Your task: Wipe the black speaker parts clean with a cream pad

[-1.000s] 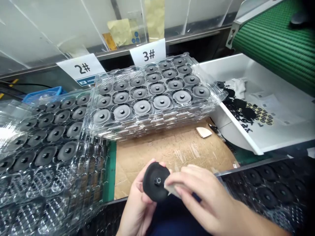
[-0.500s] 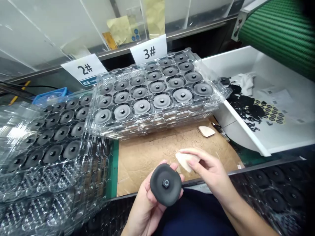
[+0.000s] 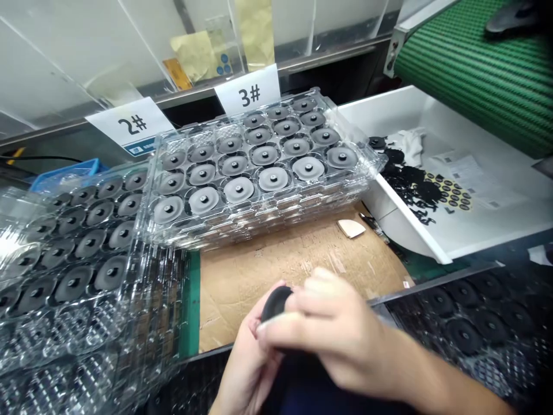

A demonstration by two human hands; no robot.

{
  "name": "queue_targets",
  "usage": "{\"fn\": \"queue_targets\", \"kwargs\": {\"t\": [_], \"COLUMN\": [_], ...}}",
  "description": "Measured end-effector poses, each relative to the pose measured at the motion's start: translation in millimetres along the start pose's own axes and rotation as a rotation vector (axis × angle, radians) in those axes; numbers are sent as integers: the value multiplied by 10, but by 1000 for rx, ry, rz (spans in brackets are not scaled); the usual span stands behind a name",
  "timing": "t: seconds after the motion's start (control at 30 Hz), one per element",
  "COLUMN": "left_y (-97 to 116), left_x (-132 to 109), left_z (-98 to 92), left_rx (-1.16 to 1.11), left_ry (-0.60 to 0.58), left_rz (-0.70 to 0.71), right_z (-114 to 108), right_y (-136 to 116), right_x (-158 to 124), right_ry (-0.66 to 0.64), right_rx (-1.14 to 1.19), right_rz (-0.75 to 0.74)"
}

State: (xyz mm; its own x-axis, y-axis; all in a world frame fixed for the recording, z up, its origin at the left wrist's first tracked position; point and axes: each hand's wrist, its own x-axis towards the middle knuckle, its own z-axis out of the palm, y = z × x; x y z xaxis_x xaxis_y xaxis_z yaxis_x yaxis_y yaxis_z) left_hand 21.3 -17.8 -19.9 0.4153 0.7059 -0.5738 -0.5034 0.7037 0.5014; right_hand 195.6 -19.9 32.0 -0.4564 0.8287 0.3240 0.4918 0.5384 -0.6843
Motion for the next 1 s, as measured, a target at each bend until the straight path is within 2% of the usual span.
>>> {"fn": "queue_targets", "kwargs": {"t": [0.1, 0.2, 0.23, 0.3, 0.33, 0.4, 0.5, 0.57, 0.63, 0.77, 0.8, 0.87, 0.93, 1.0], "left_y": [-1, -25, -33, -38, -32, -8, 30, 42, 41, 15, 7, -2, 1, 11], "left_x": [-44, -20, 3, 50, 67, 83, 70, 57, 49, 38, 32, 12, -11, -25], "left_z": [-90, -150, -163, -184, -195, -219, -244, -246, -236, -202, -191, -169, -157, -153], "left_rx": [-20, -66, -86, -133, -161, -219, -280, -296, -285, -243, -225, -168, -107, -70], "left_ry": [4, -11, -10, 2, 10, 23, 32, 37, 40, -1, -18, -30, -14, 18], "left_rz": [-14, 18, 50, 87, 81, 45, 37, 49, 60, 76, 88, 111, 124, 141], "right_z": [57, 182, 232, 333, 383, 496, 714, 833, 857, 617, 542, 434, 388, 378], "right_y": [4, 84, 151, 345, 456, 659, 812, 806, 732, 403, 290, 63, -110, -189], "right_x": [68, 98, 100, 62, 13, -147, -455, -602, -629, -304, -182, 45, 208, 300], "right_ry": [29, 116, 130, 155, 164, 183, 167, 144, 152, 289, 336, 424, 309, 81], "right_rx": [-47, 138, 236, 425, 498, 553, 515, 485, 457, 426, 416, 360, 249, 198], "right_rz": [110, 65, 119, 346, 481, 650, 753, 805, 831, 804, 765, 561, 332, 214]}}
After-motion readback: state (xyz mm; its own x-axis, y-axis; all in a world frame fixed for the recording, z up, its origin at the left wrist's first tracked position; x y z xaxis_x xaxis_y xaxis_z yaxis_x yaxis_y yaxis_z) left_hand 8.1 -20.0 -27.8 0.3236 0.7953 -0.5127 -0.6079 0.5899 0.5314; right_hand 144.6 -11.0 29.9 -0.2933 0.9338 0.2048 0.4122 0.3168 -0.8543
